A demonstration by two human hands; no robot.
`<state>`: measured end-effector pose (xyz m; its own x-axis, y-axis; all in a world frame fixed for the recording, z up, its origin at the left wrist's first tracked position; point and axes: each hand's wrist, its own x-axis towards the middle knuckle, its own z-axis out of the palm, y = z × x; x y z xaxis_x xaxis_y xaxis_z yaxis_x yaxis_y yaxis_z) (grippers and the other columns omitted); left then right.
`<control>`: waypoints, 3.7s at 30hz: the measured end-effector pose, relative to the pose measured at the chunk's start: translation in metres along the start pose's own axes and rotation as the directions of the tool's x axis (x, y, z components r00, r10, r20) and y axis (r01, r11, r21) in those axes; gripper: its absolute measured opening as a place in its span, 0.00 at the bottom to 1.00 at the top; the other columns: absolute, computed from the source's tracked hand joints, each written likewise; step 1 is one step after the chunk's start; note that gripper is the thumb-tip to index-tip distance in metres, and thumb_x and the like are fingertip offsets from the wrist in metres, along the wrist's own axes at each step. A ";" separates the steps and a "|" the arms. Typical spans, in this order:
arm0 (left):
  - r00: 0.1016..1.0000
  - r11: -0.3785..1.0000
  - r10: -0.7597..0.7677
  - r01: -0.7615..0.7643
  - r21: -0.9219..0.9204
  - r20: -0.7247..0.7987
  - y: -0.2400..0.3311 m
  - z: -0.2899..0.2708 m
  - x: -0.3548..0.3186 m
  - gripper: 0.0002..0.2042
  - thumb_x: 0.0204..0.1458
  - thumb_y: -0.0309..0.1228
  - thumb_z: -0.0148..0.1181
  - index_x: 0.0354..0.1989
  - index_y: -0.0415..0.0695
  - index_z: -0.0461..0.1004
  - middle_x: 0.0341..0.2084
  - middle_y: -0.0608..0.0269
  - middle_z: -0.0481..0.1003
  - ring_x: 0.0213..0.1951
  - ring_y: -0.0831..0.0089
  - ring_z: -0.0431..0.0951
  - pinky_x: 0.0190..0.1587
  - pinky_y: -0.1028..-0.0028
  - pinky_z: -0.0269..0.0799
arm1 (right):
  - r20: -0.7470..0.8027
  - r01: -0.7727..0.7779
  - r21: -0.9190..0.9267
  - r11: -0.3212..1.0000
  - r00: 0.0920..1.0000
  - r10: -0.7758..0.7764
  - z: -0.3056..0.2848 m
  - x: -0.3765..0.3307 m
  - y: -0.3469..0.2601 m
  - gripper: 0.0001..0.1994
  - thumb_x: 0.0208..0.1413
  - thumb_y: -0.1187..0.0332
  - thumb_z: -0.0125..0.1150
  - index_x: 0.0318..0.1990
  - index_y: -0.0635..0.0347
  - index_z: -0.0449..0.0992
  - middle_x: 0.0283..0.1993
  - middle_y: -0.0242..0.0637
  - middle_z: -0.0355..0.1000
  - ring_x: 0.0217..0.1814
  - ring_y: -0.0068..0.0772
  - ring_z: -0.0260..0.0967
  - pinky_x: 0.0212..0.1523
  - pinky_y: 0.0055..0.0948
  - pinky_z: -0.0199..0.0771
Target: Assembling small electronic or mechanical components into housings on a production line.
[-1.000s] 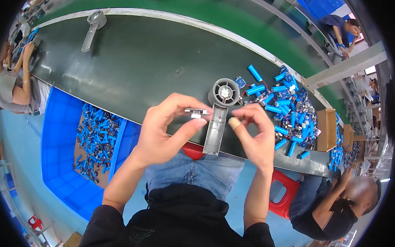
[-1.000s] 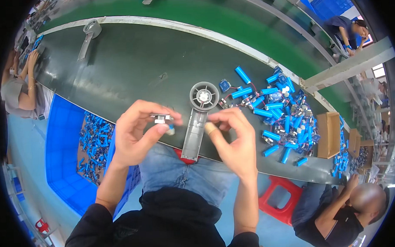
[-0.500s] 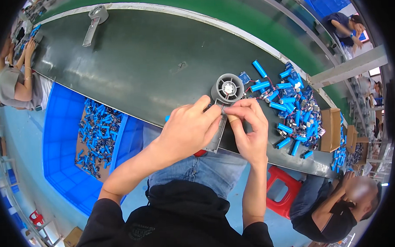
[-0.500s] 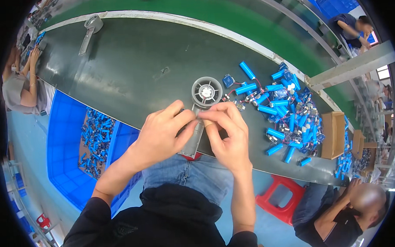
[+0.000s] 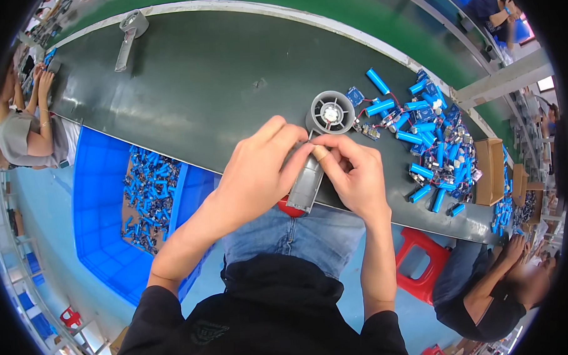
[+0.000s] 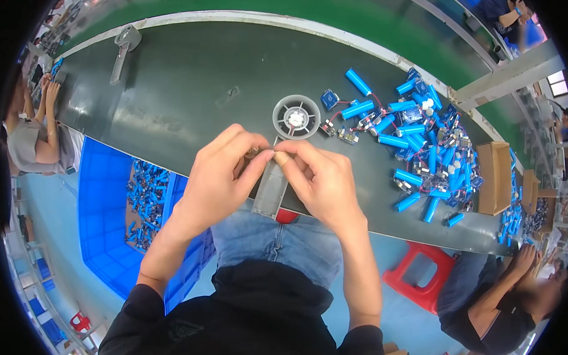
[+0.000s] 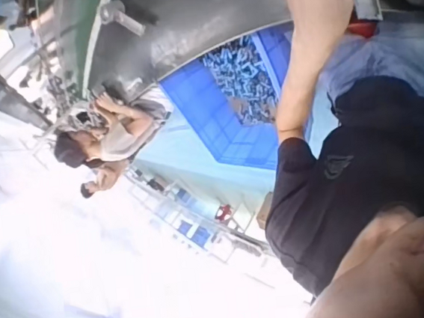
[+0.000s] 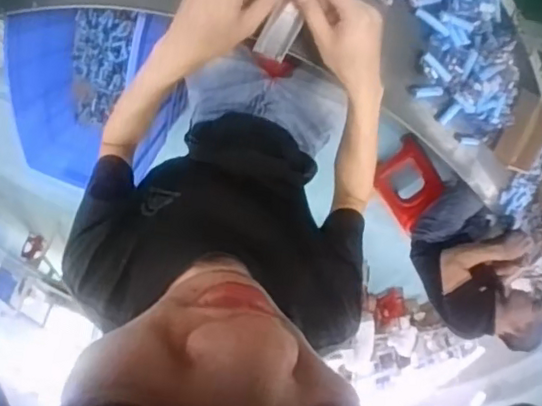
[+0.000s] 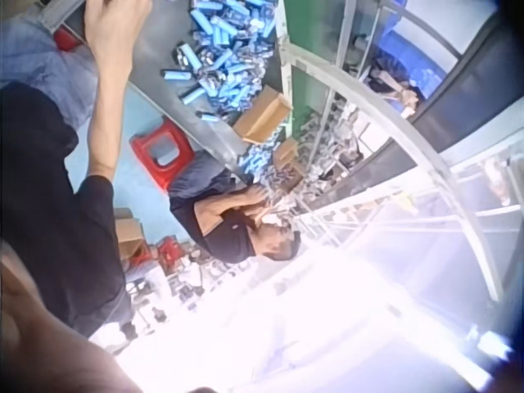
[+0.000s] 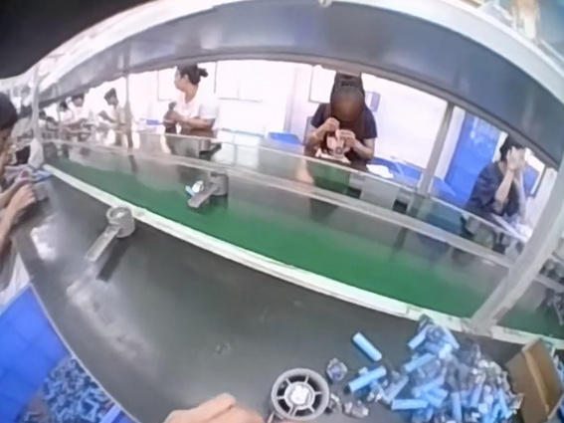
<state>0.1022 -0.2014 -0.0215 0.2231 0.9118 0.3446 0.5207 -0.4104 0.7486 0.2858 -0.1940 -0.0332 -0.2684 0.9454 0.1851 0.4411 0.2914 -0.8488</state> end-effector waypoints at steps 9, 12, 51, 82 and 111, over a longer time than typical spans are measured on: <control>1.000 1.000 -0.006 0.006 -0.008 0.023 -0.002 0.003 0.004 0.03 0.53 0.21 0.62 0.35 0.38 0.76 0.25 0.61 0.69 0.20 0.73 0.67 0.23 0.72 0.62 | -0.035 -0.125 0.242 0.962 0.990 0.137 0.007 -0.003 0.005 0.09 0.59 0.76 0.63 0.45 0.64 0.82 0.21 0.25 0.70 0.20 0.10 0.62 0.20 0.14 0.58; 0.997 0.997 0.072 -0.072 0.000 -0.029 -0.005 0.005 -0.001 0.04 0.54 0.21 0.62 0.37 0.38 0.77 0.26 0.61 0.70 0.21 0.73 0.68 0.24 0.73 0.64 | -0.014 -0.104 0.237 0.966 0.994 0.111 0.007 -0.001 0.007 0.09 0.59 0.76 0.62 0.46 0.64 0.82 0.20 0.25 0.70 0.19 0.10 0.62 0.20 0.14 0.57; 0.986 0.943 0.055 0.000 -0.333 0.155 -0.033 -0.003 -0.007 0.19 0.51 0.17 0.61 0.53 0.38 0.78 0.49 0.50 0.78 0.50 0.59 0.79 0.53 0.69 0.73 | -0.207 -0.020 0.105 0.994 0.977 0.041 0.012 -0.007 0.011 0.08 0.52 0.77 0.69 0.40 0.65 0.82 0.22 0.30 0.72 0.22 0.12 0.66 0.22 0.16 0.63; 0.977 0.948 0.161 -0.114 -0.297 0.138 -0.037 -0.003 -0.007 0.19 0.50 0.13 0.55 0.52 0.32 0.76 0.44 0.45 0.78 0.42 0.56 0.80 0.44 0.69 0.75 | -0.243 0.301 -0.213 0.930 0.905 -0.349 0.017 0.001 0.019 0.10 0.45 0.83 0.69 0.35 0.63 0.77 0.26 0.30 0.68 0.21 0.19 0.65 0.20 0.19 0.64; 0.964 0.970 0.160 -0.193 0.145 0.211 -0.037 -0.028 -0.003 0.23 0.43 0.22 0.66 0.52 0.42 0.77 0.41 0.57 0.74 0.46 0.58 0.73 0.50 0.62 0.66 | -0.160 -0.524 0.152 0.838 0.824 0.544 0.013 -0.040 -0.033 0.08 0.58 0.73 0.65 0.40 0.68 0.76 0.21 0.22 0.66 0.21 0.08 0.57 0.22 0.15 0.54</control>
<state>0.0587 -0.1894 -0.0345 0.4726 0.8160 0.3329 0.5816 -0.5726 0.5779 0.2707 -0.2429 -0.0192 0.1558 0.9606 -0.2301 0.3802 -0.2733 -0.8836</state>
